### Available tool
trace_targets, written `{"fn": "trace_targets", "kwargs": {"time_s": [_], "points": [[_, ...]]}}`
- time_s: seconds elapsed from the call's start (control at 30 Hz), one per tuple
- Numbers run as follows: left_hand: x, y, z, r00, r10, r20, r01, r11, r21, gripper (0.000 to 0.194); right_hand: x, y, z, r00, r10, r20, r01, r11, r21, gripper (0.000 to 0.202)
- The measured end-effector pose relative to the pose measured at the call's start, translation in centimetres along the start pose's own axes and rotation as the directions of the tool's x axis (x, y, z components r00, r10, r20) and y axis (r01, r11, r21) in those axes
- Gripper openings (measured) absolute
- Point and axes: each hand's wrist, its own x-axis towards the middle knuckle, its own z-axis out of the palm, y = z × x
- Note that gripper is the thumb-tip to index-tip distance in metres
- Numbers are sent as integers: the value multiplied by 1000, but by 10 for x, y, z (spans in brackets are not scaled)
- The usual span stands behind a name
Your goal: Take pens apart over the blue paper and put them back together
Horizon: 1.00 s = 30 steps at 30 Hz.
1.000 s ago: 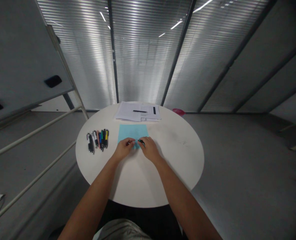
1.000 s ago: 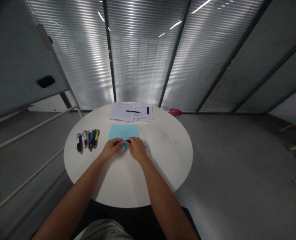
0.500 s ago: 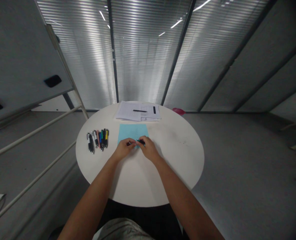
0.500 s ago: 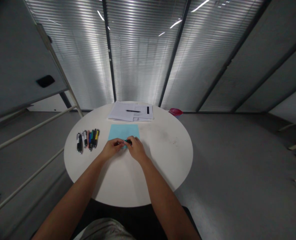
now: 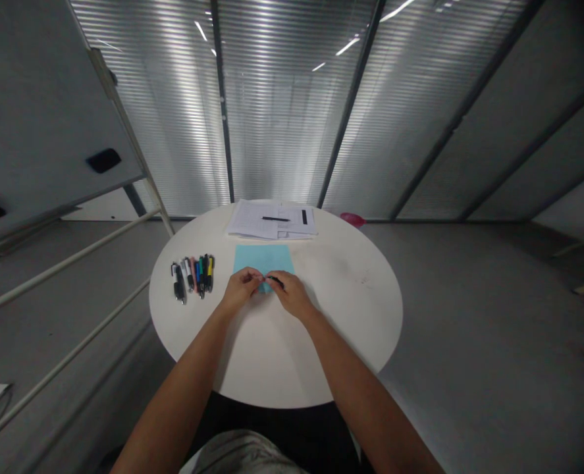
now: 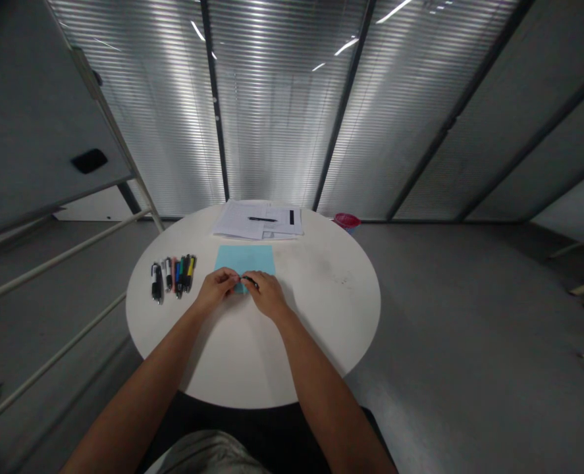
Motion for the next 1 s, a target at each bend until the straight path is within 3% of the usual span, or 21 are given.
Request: {"fn": "trace_targets", "kwargs": {"time_s": [0.2,0.5,0.73,1.0], "points": [[-2,4,0,1000,0,-4,-1,999,-43,25,-1,-1,2,999,43,-8,-44,995,-94,20],[-1,4,0,999,-35,40,37,998,-54,34,0,1,2,999,42,-20,-44,996,-73,15],[0,2,-1,1000,-3,-30,0,995,-99,33,-1,-4,-4,998,55,-4,-55,998,-37,24],[-5,8,2,999,-50,7,51,974,-220,35,-3,-5,-7,999,41,11,-41,999,10,30]]}}
